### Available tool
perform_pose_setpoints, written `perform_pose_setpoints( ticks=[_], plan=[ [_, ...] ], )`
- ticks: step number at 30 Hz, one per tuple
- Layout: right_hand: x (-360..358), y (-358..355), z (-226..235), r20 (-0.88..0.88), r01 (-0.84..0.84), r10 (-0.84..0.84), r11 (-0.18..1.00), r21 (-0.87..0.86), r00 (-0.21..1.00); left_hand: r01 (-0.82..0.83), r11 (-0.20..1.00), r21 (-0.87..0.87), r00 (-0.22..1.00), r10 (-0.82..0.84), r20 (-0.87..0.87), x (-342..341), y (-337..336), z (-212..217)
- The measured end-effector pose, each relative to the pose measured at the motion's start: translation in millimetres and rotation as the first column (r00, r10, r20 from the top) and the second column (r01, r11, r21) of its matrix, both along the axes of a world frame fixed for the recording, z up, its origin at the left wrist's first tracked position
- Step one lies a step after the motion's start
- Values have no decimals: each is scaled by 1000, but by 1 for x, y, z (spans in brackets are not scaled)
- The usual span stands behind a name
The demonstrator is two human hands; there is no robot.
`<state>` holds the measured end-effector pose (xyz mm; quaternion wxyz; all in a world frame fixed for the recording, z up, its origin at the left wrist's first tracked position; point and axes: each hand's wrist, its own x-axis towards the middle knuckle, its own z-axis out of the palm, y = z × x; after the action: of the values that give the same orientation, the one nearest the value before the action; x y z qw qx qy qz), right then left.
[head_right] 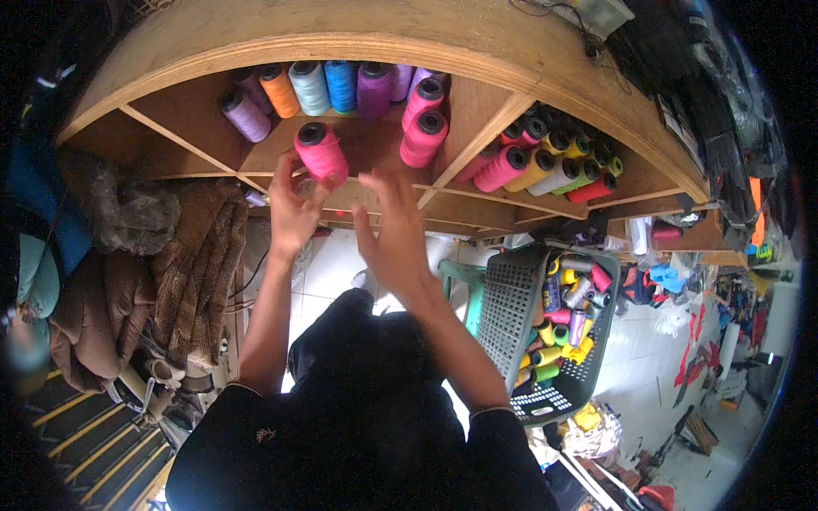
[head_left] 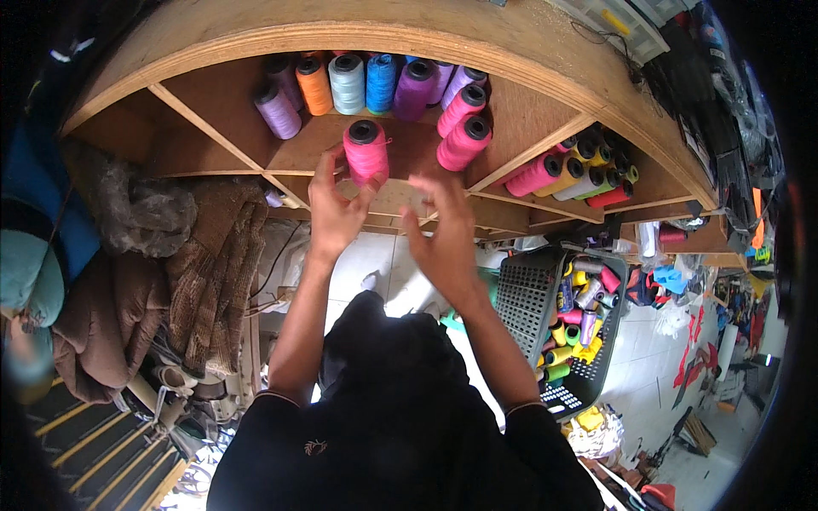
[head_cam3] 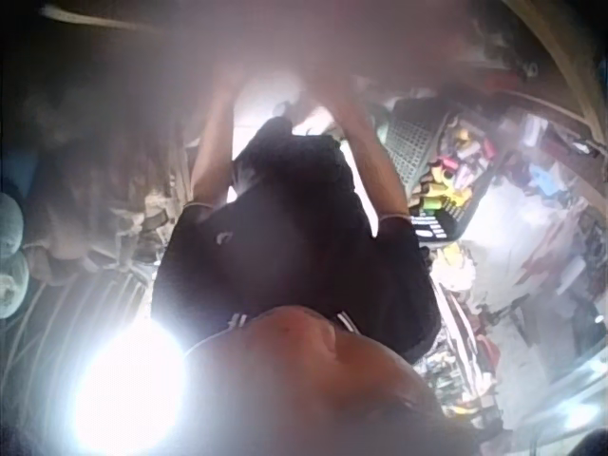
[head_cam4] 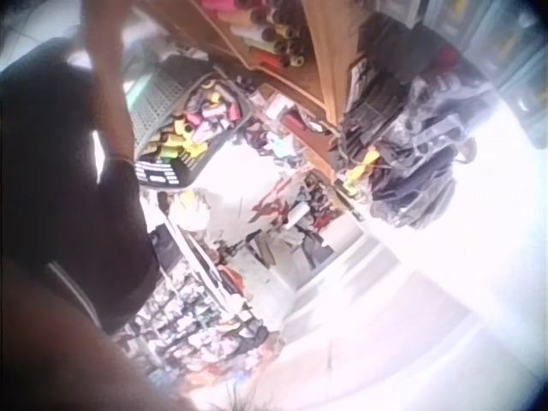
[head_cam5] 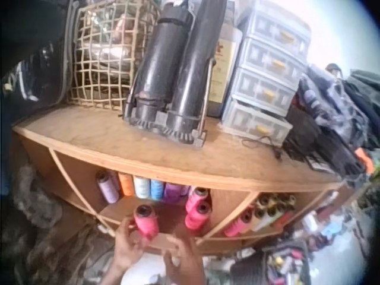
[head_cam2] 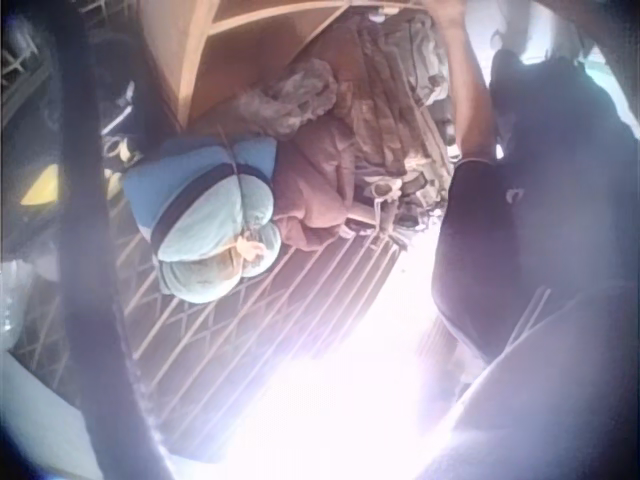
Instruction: The person picks up thread spools from a basket, briefly pulls the thread end, and places them on a wooden shelf. The person handles spools of various colors one at a time and arranges them on the shelf.
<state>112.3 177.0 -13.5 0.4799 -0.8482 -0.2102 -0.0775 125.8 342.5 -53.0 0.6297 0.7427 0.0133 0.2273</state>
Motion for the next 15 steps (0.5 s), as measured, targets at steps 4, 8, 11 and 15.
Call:
perform_pose_setpoints(
  ticks=[4, 8, 11, 15],
  plan=[
    [66, 19, 63, 335, 185, -137, 976, -116, 932, -18, 1000, -22, 1000, 18, -11, 3, 13, -6],
    [110, 18, 85, 270, 185, -100, 931, -314, 958, -13, 1000, 6, 1000, 14, -28, 6, 17, -7],
    [77, 22, 94, 143, 133, -81, 905, -404, 986, -15, 994, 105, 1000, 14, 7, 18, 23, -20],
    [18, 3, 38, -91, -167, 140, 868, -468, 986, 149, 987, 63, 989, -148, -27, 42, 0, -13]
  ],
)
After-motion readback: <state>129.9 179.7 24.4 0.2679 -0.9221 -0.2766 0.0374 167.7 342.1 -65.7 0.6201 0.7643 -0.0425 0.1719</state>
